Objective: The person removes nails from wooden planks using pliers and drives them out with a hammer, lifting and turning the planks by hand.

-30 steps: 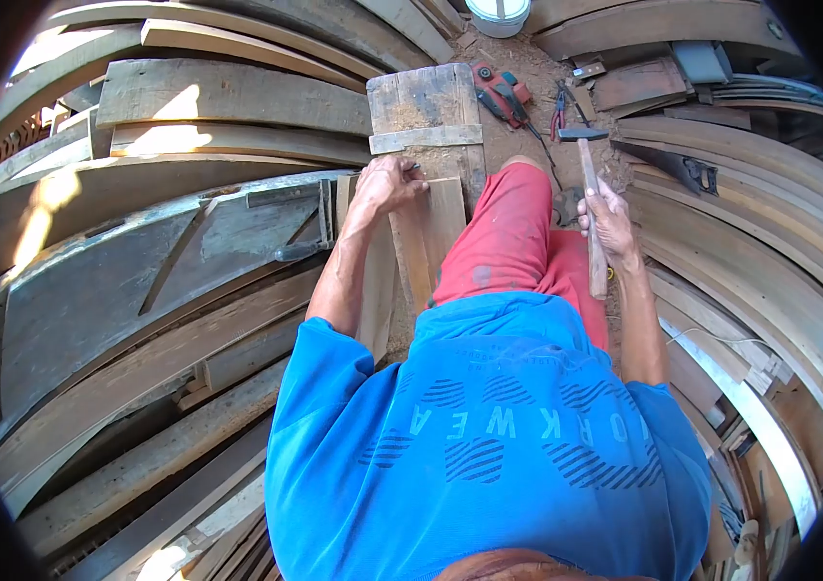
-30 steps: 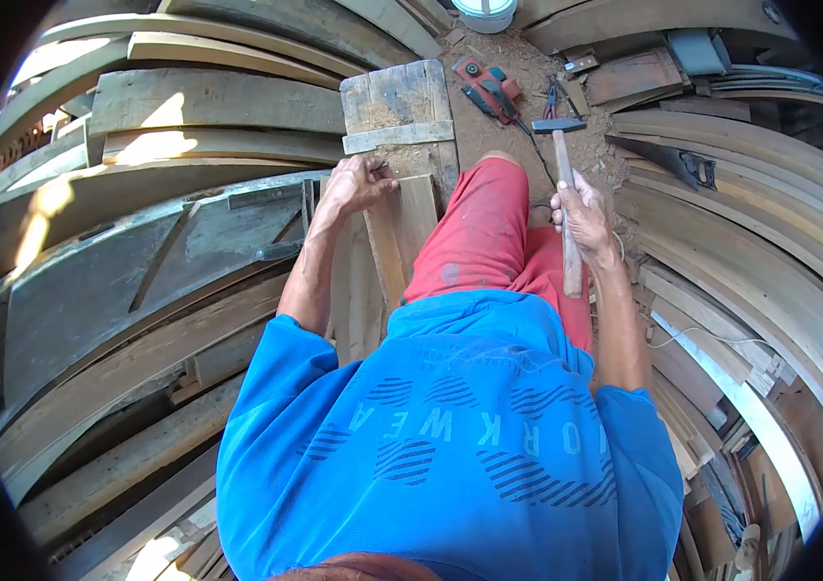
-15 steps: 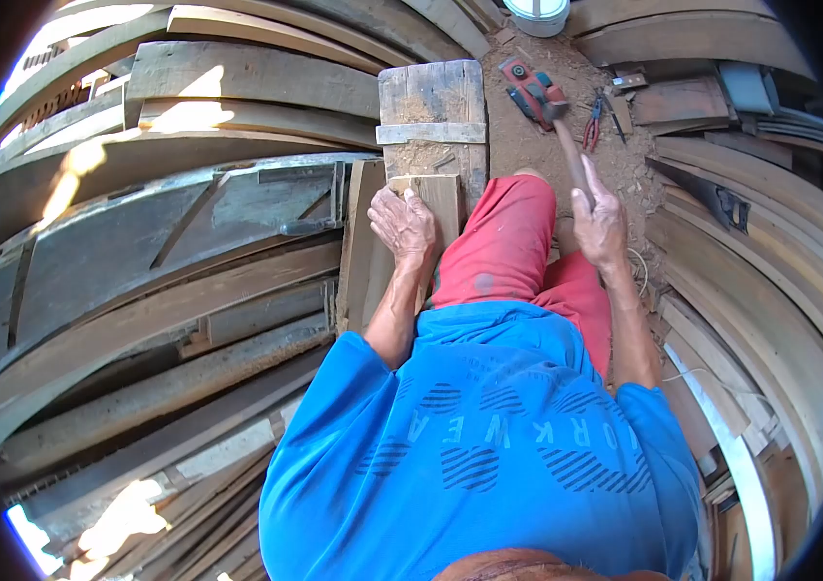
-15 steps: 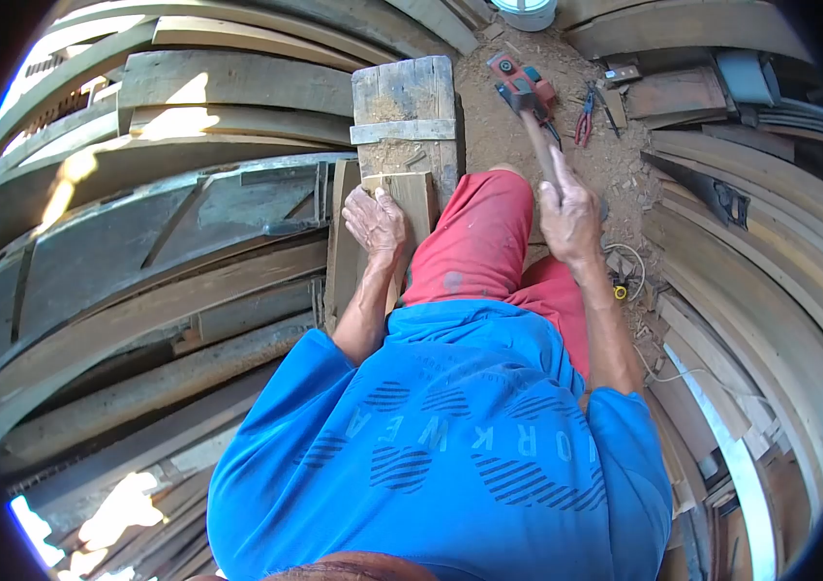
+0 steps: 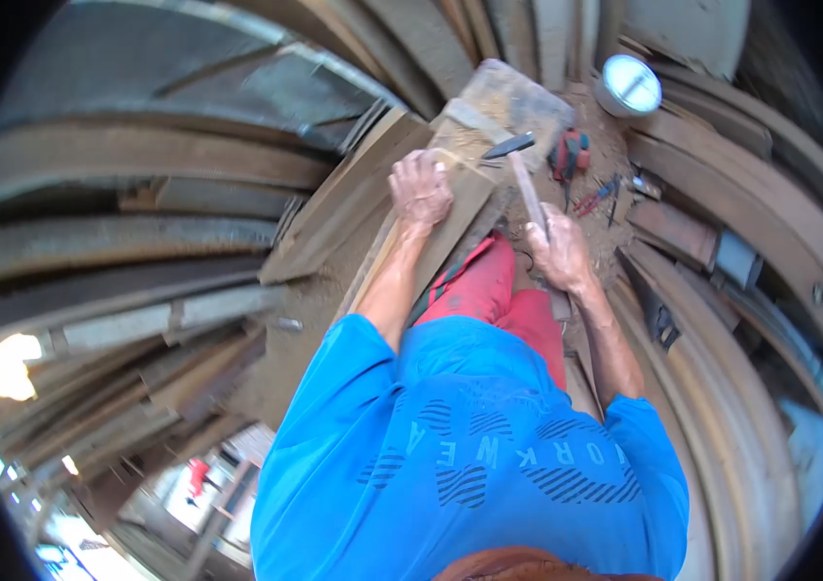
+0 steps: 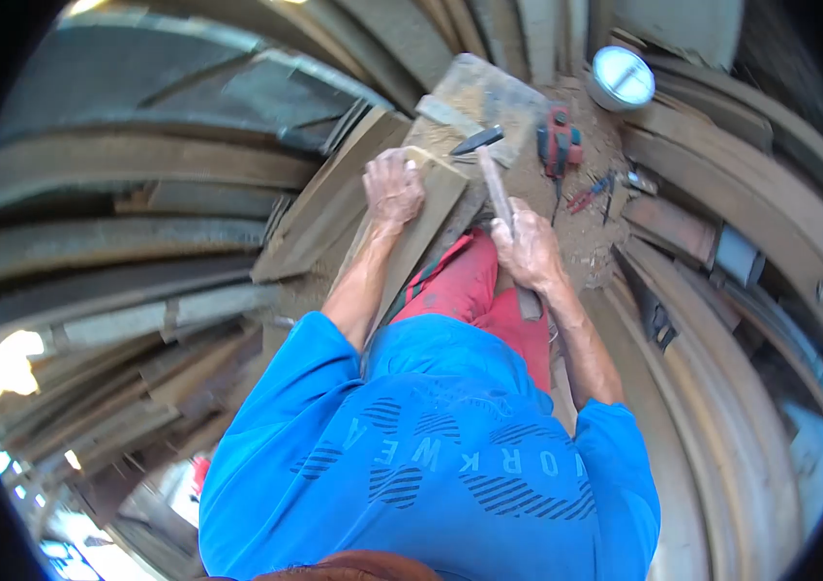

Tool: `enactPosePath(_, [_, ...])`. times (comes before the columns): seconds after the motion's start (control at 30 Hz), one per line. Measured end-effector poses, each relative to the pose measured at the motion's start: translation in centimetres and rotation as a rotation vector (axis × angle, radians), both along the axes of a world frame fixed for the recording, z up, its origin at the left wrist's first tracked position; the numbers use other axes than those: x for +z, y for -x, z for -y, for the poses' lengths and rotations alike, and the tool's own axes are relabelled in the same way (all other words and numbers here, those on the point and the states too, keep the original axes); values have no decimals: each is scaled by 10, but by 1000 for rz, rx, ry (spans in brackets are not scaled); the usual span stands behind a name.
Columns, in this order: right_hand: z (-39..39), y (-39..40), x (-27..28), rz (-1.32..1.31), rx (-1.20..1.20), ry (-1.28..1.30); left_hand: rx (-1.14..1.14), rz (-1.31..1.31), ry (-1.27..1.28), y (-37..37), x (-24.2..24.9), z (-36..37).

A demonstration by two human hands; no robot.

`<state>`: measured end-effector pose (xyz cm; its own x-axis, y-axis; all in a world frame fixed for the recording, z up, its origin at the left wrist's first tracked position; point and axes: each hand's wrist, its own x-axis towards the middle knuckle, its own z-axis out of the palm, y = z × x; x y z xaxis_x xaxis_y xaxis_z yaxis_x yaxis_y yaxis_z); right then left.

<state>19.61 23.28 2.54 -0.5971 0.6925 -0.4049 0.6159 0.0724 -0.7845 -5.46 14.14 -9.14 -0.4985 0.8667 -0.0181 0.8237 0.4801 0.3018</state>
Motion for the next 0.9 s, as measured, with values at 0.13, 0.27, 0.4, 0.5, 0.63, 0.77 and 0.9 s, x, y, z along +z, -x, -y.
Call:
enactPosePath(0.13, [-28, 38, 22, -49, 143, -159, 61, 5, -19, 2, 7, -2])
enactPosePath(0.27, [-23, 63, 66, -78, 117, 44, 131, 64, -71, 6, 17, 3])
enactPosePath(0.4, [-35, 52, 73, 177, 177, 282, 192, 121, -47, -5, 13, -2])
enactPosePath(0.5, [-41, 48, 68, 239, 310, 119, 229, 120, -117, -6, -2, -3])
enactPosePath(0.63, [-48, 73, 86, 309, 336, 140, 274, 230, -43, -2, 3, -3])
enactPosePath(0.77, [-58, 81, 85, 369, 470, 23, 280, 179, -53, 0, 3, -3])
enactPosePath(0.9, [-49, 83, 91, 271, 444, -66, 293, 210, -13, 1, 8, -4])
